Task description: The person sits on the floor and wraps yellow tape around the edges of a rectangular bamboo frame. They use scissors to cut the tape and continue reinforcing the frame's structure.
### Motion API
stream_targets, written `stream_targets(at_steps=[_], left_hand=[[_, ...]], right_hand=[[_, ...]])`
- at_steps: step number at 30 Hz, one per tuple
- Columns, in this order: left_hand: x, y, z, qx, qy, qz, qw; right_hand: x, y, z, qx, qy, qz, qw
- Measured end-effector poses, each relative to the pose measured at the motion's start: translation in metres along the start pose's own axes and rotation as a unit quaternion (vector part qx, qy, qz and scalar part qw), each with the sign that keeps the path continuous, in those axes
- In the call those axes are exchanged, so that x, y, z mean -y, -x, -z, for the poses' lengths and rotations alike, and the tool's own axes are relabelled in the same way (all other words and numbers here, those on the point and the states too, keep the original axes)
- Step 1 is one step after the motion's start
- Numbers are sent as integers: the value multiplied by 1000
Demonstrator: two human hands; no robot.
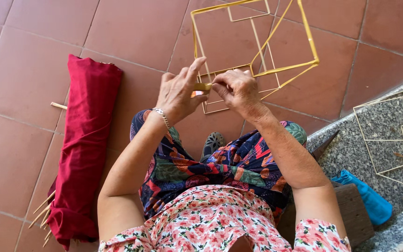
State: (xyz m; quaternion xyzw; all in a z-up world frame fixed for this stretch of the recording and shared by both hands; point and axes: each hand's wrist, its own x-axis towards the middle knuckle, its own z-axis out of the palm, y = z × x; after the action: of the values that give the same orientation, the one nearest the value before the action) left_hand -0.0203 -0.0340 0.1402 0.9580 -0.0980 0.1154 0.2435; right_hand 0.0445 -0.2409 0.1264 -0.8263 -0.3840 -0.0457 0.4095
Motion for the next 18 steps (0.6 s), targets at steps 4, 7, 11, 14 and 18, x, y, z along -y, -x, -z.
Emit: stream_targets(at_steps=[4,7,11,14,18], left_hand=[[26,19,17,35,133,63,989],[33,34,5,8,383,136,914],[28,48,-22,-41,406,173,896],[31,48,-36,-9,397,215,892],[29,40,-66,-16,312,250,917]], right_hand=[[-1,-2,-3,-9,61,0,998],[-2,-6,-9,-4,71,-7,997],[-4,-3,-12,8,76,-26,997],[-4,-3,-11,6,75,-39,996],[1,-8,-10,2,90,-27,996]])
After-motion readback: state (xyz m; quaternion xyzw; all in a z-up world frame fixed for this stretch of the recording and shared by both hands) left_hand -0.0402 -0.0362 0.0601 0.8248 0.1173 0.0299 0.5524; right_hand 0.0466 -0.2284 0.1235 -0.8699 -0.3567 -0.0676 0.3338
